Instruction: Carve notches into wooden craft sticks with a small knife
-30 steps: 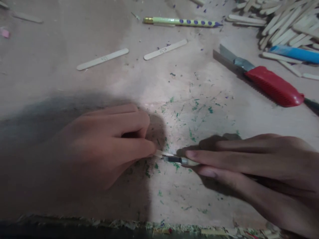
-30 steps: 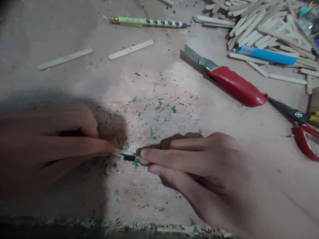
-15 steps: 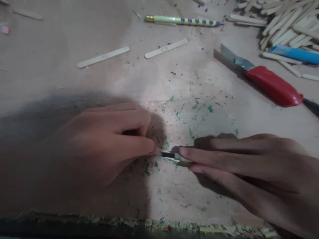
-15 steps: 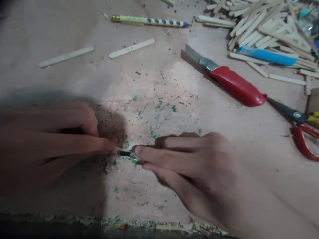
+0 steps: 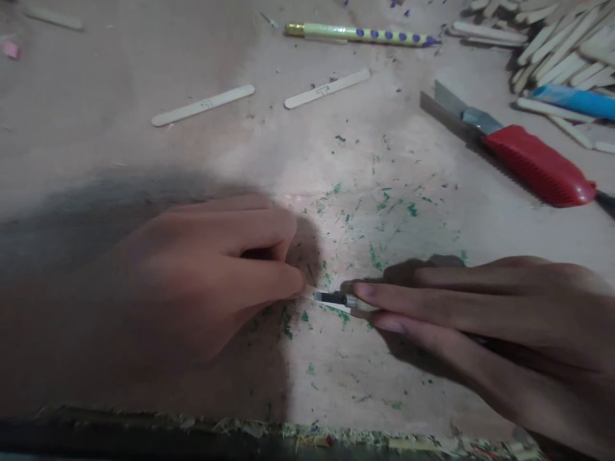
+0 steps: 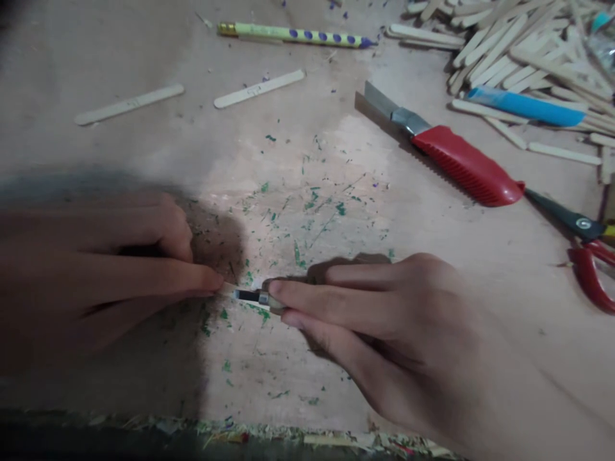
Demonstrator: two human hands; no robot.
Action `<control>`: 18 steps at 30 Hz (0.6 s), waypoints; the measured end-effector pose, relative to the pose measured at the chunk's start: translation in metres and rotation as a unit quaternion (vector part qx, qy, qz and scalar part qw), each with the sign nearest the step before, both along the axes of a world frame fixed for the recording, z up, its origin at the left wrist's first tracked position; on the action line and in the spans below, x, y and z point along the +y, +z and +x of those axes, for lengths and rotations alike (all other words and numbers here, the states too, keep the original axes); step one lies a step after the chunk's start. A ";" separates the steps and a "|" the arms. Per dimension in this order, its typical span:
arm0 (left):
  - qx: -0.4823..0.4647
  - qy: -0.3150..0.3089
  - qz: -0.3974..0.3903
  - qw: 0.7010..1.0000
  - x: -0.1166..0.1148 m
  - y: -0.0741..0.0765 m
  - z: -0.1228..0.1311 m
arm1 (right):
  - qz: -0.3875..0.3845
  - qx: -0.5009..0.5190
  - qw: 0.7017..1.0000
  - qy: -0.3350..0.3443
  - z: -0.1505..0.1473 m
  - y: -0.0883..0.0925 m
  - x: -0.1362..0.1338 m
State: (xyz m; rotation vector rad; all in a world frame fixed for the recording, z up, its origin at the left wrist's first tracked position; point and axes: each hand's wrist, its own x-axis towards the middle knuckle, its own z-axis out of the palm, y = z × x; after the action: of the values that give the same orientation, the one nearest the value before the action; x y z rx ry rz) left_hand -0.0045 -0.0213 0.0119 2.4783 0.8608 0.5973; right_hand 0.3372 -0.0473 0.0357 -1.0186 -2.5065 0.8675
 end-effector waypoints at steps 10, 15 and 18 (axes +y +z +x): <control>-0.001 -0.010 -0.001 1.000 0.000 -0.002 -0.003 | 0.064 -0.049 0.997 -0.016 0.019 0.003 -0.007; -0.011 -0.001 0.001 1.000 0.000 -0.003 -0.001 | 0.080 -0.064 0.995 -0.002 0.017 0.004 -0.008; -0.012 -0.009 -0.006 1.000 0.002 -0.001 0.000 | 0.069 -0.083 0.994 0.028 0.018 0.003 -0.008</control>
State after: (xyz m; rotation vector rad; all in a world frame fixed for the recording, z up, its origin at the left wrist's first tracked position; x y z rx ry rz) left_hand -0.0044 -0.0196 0.0107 2.4610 0.8291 0.6125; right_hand 0.3553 -0.0554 0.0385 -1.0159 -2.7026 0.6372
